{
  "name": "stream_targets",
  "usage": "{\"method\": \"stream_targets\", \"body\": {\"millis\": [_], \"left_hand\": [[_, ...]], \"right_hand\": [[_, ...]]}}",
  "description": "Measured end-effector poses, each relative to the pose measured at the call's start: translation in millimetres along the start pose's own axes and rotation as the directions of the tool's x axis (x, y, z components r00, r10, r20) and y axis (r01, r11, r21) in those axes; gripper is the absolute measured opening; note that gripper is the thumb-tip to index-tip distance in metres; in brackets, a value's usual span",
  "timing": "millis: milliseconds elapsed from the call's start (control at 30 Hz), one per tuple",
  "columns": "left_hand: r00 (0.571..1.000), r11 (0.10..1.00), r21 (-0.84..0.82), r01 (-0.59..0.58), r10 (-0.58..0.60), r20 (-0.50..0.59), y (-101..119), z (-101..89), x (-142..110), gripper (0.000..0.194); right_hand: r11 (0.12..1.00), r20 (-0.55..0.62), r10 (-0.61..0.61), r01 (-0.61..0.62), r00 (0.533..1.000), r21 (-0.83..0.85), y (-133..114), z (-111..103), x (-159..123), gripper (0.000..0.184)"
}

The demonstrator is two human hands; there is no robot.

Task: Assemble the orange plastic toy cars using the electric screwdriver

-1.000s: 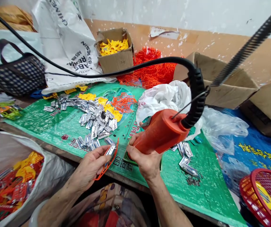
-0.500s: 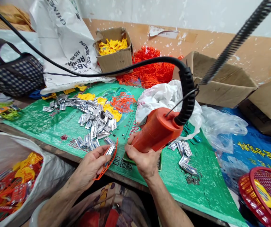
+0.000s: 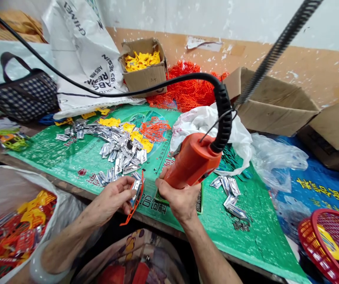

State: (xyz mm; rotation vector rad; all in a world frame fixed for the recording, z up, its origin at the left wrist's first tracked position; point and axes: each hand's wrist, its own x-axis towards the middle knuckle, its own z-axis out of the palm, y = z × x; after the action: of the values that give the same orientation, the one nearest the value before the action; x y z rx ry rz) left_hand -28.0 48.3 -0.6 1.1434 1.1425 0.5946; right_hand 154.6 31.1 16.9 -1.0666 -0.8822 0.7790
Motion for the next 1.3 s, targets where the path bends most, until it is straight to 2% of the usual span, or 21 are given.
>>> {"method": "stream_targets", "body": {"millis": [167,400,567,700,1033,1300], "left_hand": [[0.999,0.985,0.169,-0.034,0.030,0.024,14,-6.2,7,0.016],[0.998,0.937,0.347,-0.028,0.009,0.056,24,-12.6,11,0.014],[0.995,0.948,0.314,-0.054,0.024,0.100,24,-11.8,10,0.018],[0.993,0.958,0.279,-0.071,0.041,0.114,19,-10.6,10,0.019],[0.986,0.980,0.167,-0.112,0.088,0.142,10,-9.0,13,0.019],[0.986,0.988,0.100,-0.114,0.100,0.135,8,-7.7,14,0.019]], "right_hand": [[0.998,0.042,0.003,-0.006,0.999,0.067,-5,-4,5,0.011],[0.973,0.080,-0.070,0.050,0.994,0.225,-35,-1,11,0.016],[0.929,0.184,-0.077,0.003,0.980,0.369,-48,14,4,0.032],[0.911,0.239,-0.057,-0.048,0.969,0.410,-49,27,-2,0.039],[0.925,0.234,-0.024,-0.068,0.972,0.375,-40,40,-6,0.053],[0.930,0.240,-0.032,-0.059,0.970,0.364,-35,40,-5,0.054]]}}
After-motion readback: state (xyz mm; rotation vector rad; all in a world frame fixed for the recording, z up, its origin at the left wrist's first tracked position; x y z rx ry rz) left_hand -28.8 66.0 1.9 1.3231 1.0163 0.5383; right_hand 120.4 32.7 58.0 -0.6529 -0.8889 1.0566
